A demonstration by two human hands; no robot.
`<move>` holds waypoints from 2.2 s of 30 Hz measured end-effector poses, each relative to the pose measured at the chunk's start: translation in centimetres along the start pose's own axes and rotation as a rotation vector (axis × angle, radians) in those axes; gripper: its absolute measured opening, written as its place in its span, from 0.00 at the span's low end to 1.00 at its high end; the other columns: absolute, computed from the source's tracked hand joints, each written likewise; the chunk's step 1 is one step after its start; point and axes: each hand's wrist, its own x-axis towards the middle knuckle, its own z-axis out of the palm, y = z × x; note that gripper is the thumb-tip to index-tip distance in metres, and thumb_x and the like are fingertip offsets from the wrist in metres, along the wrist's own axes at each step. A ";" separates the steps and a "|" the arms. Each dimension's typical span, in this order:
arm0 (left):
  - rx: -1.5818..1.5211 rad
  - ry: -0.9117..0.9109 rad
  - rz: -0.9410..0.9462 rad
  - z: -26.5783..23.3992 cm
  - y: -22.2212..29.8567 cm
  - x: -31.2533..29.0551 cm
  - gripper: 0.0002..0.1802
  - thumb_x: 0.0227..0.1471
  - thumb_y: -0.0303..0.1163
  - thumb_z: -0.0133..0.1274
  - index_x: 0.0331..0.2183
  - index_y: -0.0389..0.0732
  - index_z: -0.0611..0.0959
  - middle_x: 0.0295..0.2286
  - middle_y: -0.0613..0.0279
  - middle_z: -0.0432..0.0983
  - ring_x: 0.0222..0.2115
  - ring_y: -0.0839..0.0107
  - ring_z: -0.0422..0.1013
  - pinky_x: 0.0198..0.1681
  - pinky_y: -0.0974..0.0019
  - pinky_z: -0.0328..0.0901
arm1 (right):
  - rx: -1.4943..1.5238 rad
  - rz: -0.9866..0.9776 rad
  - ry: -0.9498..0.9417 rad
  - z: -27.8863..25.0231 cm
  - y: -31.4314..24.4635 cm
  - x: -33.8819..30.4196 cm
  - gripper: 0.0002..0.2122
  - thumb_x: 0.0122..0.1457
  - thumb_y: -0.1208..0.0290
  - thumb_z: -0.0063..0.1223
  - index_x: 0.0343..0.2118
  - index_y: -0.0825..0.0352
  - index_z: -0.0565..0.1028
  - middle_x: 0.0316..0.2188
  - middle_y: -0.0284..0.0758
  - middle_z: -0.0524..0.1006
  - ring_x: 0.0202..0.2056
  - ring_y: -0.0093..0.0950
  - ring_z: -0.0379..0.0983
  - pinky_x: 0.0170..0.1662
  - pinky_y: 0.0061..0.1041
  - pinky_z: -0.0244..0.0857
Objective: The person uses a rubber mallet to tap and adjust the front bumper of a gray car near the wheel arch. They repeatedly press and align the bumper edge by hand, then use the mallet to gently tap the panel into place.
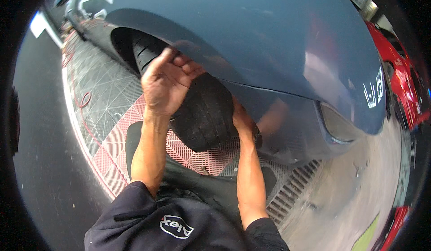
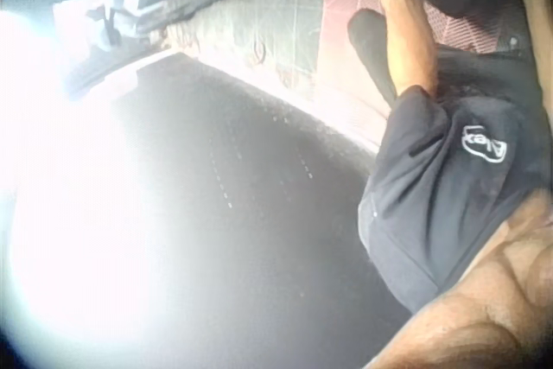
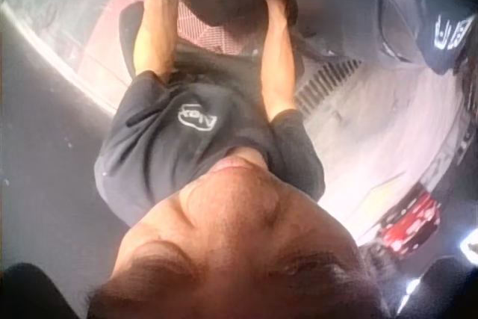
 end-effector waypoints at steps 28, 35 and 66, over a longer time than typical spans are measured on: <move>-0.332 -0.204 0.103 -12.5 9.8 4.0 0.28 0.62 0.33 0.43 0.61 0.31 0.69 0.59 0.42 0.67 0.62 0.47 0.61 0.67 0.34 0.51 | -0.671 0.148 0.478 13.2 -12.0 -4.9 0.38 0.67 0.47 0.49 0.67 0.79 0.60 0.68 0.64 0.56 0.70 0.58 0.50 0.71 0.50 0.44; -0.252 -0.167 0.126 -13.0 9.9 3.7 0.28 0.62 0.32 0.42 0.61 0.30 0.69 0.60 0.39 0.66 0.62 0.41 0.62 0.66 0.26 0.50 | -0.666 0.140 0.494 13.3 -13.3 -4.4 0.34 0.67 0.52 0.50 0.64 0.80 0.65 0.66 0.63 0.61 0.69 0.54 0.56 0.71 0.45 0.48; -0.126 -0.142 0.018 2.7 -6.1 -6.5 0.44 0.52 0.22 0.42 0.68 0.21 0.49 0.67 0.25 0.45 0.70 0.35 0.42 0.73 0.44 0.35 | -0.185 0.083 0.580 11.0 -8.5 -7.1 0.23 0.72 0.67 0.46 0.66 0.73 0.65 0.65 0.43 0.68 0.66 0.32 0.62 0.68 0.31 0.54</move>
